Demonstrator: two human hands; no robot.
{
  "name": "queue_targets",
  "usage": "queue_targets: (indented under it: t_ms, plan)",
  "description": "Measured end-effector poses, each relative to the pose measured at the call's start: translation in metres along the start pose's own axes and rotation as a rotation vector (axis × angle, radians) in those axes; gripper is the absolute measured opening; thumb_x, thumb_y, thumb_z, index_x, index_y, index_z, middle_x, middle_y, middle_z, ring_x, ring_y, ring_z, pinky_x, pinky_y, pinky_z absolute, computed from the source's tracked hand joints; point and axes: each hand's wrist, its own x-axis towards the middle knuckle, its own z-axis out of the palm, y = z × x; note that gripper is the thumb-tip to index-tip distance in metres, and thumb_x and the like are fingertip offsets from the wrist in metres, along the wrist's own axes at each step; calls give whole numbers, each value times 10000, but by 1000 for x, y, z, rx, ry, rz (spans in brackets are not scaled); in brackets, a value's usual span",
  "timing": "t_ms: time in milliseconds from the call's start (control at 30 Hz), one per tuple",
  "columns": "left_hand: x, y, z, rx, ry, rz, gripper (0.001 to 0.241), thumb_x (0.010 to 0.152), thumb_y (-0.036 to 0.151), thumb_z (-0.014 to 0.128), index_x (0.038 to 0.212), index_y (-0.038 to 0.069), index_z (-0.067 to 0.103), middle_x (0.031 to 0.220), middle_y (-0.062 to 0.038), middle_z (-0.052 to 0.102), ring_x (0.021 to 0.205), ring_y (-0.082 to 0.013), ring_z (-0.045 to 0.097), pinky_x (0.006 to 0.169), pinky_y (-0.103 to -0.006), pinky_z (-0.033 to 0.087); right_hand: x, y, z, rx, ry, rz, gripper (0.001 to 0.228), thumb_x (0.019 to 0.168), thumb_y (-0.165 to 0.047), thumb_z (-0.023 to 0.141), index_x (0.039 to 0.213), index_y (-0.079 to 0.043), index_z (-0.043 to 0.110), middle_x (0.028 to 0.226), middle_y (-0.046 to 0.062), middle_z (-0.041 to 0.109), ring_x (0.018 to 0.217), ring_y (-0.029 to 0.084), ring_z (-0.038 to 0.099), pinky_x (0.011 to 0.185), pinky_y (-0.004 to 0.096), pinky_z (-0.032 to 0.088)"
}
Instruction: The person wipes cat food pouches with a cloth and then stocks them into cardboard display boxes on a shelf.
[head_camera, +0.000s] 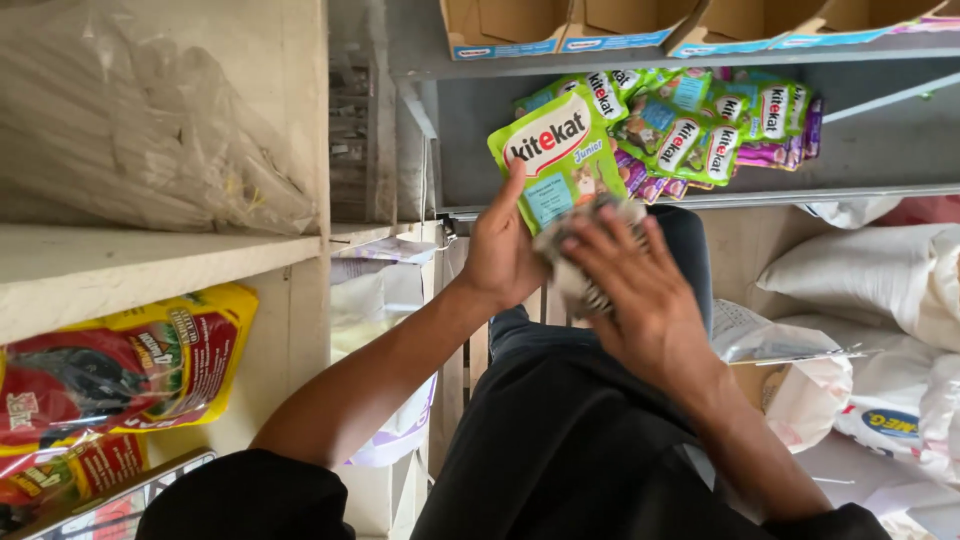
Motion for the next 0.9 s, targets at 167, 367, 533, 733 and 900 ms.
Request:
queue_targets:
  t_ms: [167, 367, 533, 733, 900]
  plan:
    - [11, 3, 11, 1, 6, 53, 666, 1160, 510, 368, 1605, 14, 372, 1479, -165, 588, 1337, -283, 599, 1163, -441, 471, 1, 4, 2, 1, 83, 32, 634, 818, -82, 784, 1410, 11, 577, 1541, 192, 518, 1498, 414, 415, 1234, 559, 327]
    - [14, -1, 5, -33, -58, 87, 643, 1211, 508, 364, 1596, -7, 394, 1446, -188, 591, 1296, -280, 608, 1109, -427, 481, 4, 11, -6, -31, 54, 1, 601, 833, -98, 790, 1392, 11, 598, 1524, 188, 535, 1481, 407, 443, 1225, 564, 341]
    - [15, 1, 18, -7, -5, 85, 661, 1148, 513, 352, 1587, 19, 379, 1480, -186, 569, 1332, -298, 603, 1185, -461, 480, 4, 6, -5, -24, 62, -2, 614, 838, -74, 773, 1411, 20, 576, 1549, 190, 519, 1509, 432, 420, 1245, 550, 346]
    - [16, -6, 19, -54, -29, 115, 658, 1166, 510, 359, 1607, 21, 383, 1477, -175, 547, 1393, -294, 572, 1228, -463, 449, 2, 11, -10, -84, 19, -21, 681, 768, -70, 796, 1414, -9, 590, 1530, 174, 532, 1490, 402, 431, 1233, 574, 334]
    - [11, -6, 26, 13, 54, 104, 679, 1158, 522, 363, 1616, 20, 370, 1521, -179, 538, 1352, -296, 564, 1188, -482, 428, 0, 7, -10, -33, -39, -113, 706, 715, -54, 781, 1396, -2, 599, 1514, 179, 548, 1474, 406, 447, 1220, 576, 353]
